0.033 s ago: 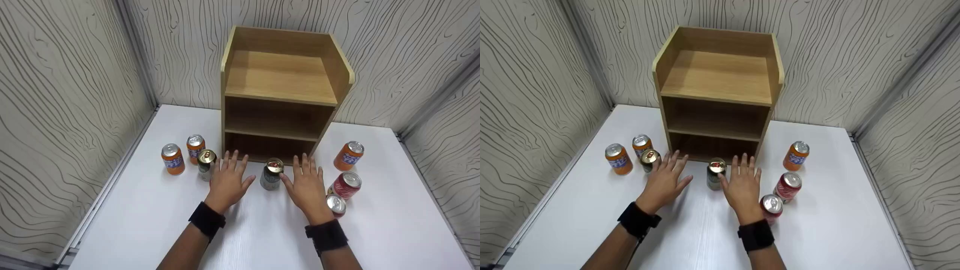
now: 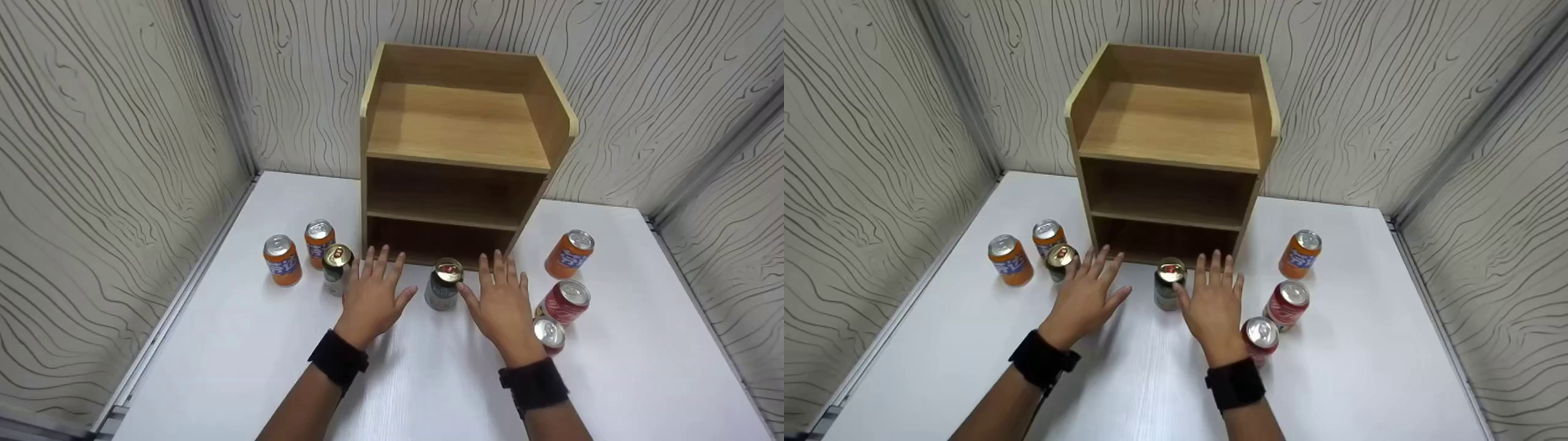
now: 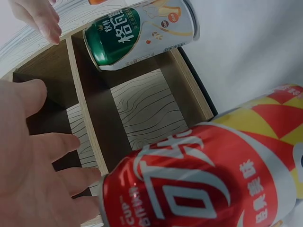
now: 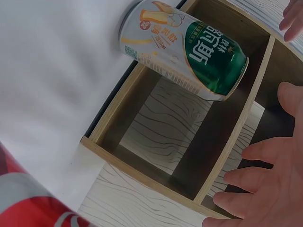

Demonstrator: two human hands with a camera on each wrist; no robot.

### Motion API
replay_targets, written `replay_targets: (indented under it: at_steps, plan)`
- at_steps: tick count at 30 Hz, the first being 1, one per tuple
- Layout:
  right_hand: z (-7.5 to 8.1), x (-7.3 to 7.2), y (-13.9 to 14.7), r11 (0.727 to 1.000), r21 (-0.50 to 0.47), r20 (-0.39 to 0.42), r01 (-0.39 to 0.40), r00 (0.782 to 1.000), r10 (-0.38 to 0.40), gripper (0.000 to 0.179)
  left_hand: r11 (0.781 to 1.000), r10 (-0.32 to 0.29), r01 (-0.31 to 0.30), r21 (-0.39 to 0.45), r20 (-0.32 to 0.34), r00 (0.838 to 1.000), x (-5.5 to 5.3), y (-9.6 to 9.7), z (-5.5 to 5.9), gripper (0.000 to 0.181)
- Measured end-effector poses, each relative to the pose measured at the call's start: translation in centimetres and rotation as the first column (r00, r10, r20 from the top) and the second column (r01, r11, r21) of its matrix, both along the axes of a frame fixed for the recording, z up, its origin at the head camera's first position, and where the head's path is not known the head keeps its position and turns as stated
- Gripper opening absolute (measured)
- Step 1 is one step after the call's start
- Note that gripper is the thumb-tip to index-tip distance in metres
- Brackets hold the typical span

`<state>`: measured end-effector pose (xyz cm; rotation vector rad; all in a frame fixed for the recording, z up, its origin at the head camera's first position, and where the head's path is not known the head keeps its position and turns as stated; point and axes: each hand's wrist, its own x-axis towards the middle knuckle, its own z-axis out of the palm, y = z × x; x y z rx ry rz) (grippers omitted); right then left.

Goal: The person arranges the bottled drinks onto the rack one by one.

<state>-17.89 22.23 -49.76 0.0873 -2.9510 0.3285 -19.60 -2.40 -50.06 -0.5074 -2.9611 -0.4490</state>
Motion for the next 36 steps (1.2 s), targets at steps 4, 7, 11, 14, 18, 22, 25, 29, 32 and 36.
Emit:
replay_targets:
  at_steps: [4,7,11,14,18,22,25,29,32,36]
  plan:
    - [0.4,0.5,0.1,1.000,-0.005,0.020,0.016,1.000,-0.016,0.079,1.000,-0.007,0.007,0.013,-0.007,1.000,0.4,-0.1,0.3,0.070]
    - [0.7,0.9,0.2,1.000,-0.012,0.031,0.027,0.999,-0.027,0.080,1.000,-0.003,0.003,0.022,-0.013,1.000,0.7,-0.4,0.6,0.070]
    - [1.1,1.3,0.6,0.999,-0.012,0.012,0.034,0.999,-0.033,0.079,0.999,0.013,-0.011,0.045,-0.033,0.999,0.7,-0.8,0.9,0.071]
    - [1.4,1.6,0.9,0.999,-0.008,-0.013,0.036,0.999,-0.036,0.077,0.998,0.018,-0.015,0.067,-0.051,0.999,0.5,-1.2,1.2,0.070]
    - [1.9,2.1,1.3,0.999,-0.008,-0.082,0.035,0.996,-0.035,0.075,0.996,0.031,-0.024,0.091,-0.076,0.997,0.2,-1.8,1.7,0.071]
    - [2.1,2.8,1.9,0.999,-0.022,-0.216,0.031,0.976,-0.035,0.070,0.994,0.049,-0.038,0.102,-0.106,0.993,-0.2,-2.1,2.1,0.073]
    - [1.9,3.4,2.5,0.999,-0.034,-0.314,0.032,0.949,-0.040,0.066,0.994,0.049,-0.035,0.107,-0.134,0.990,-0.6,-2.0,2.4,0.074]
    - [1.6,4.2,3.4,0.999,-0.047,-0.416,0.010,0.909,-0.029,0.063,0.993,0.050,-0.029,0.115,-0.181,0.982,-1.1,-2.1,2.9,0.074]
    - [1.5,4.7,4.1,0.998,-0.061,-0.473,0.001,0.880,-0.030,0.059,0.992,0.055,-0.032,0.119,-0.197,0.979,-1.6,-2.2,3.4,0.075]
    - [1.4,5.5,5.3,0.995,-0.095,-0.511,0.021,0.857,-0.067,0.054,0.991,0.066,-0.045,0.128,-0.173,0.983,-2.5,-2.3,4.3,0.078]
